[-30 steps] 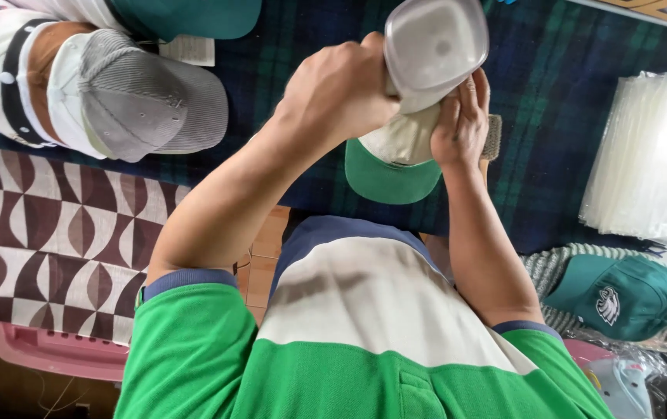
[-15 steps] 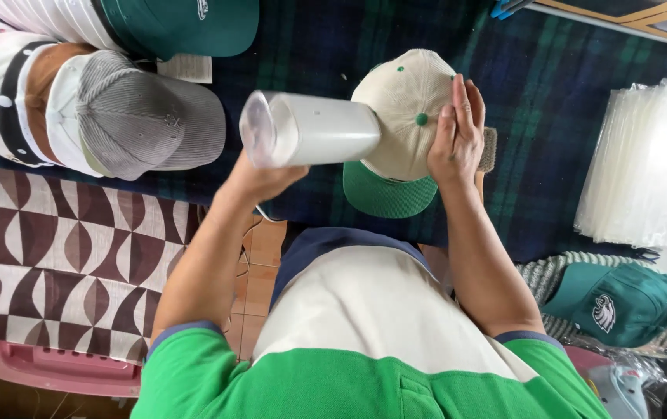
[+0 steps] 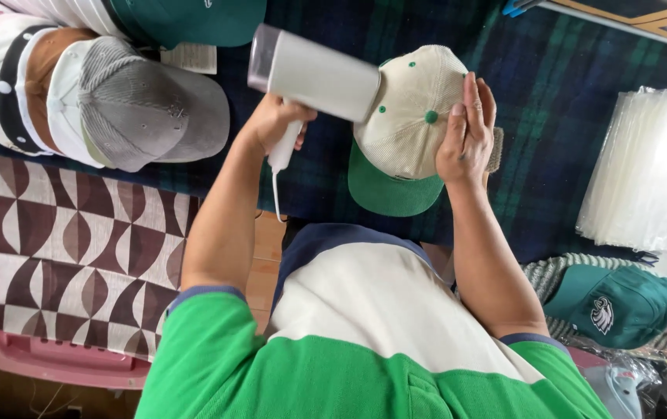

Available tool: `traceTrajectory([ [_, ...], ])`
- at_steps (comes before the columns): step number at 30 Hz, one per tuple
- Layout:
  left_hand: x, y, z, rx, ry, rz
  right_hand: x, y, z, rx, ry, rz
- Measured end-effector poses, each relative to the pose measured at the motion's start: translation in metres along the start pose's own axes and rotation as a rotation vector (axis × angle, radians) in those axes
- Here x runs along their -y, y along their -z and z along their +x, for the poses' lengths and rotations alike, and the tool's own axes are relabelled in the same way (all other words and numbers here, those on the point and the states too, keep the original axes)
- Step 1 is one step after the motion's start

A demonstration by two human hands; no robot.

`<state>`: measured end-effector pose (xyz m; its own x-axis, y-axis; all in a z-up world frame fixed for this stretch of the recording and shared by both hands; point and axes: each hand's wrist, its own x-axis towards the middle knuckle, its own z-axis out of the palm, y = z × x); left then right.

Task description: Cleaning and reshaping a baseball cap using a wooden brush and a handheld steamer.

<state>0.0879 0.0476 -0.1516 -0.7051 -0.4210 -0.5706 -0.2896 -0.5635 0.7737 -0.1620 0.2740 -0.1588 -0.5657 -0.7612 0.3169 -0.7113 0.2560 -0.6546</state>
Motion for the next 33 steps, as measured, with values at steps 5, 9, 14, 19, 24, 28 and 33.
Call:
traceTrajectory([
  [5, -0.011, -0.009, -0.016, -0.156, 0.053, 0.228, 0.000, 0.001, -0.002, 0.027, -0.067, 0.034],
  [9, -0.017, -0.005, -0.005, -0.115, 0.159, 0.198, -0.003, -0.002, -0.002, 0.023, -0.058, 0.016],
  [14, 0.022, 0.003, -0.005, -0.142, 0.332, 0.088, -0.001, 0.000, -0.002, 0.008, -0.069, 0.029],
  [19, -0.006, -0.002, -0.043, -0.215, 0.129, 0.283, 0.004, 0.006, 0.000, 0.035, -0.116, 0.035],
  [24, -0.078, -0.036, -0.074, -0.184, -0.314, 0.555, 0.025, 0.023, 0.015, 0.175, -0.258, 0.024],
  [28, -0.122, -0.079, -0.073, -0.145, -0.091, 1.089, 0.024, 0.027, 0.027, 0.206, -0.307, 0.033],
  [33, -0.150, -0.114, -0.054, -0.082, -0.119, 1.359, 0.016, 0.021, 0.023, 0.206, -0.353, 0.126],
])
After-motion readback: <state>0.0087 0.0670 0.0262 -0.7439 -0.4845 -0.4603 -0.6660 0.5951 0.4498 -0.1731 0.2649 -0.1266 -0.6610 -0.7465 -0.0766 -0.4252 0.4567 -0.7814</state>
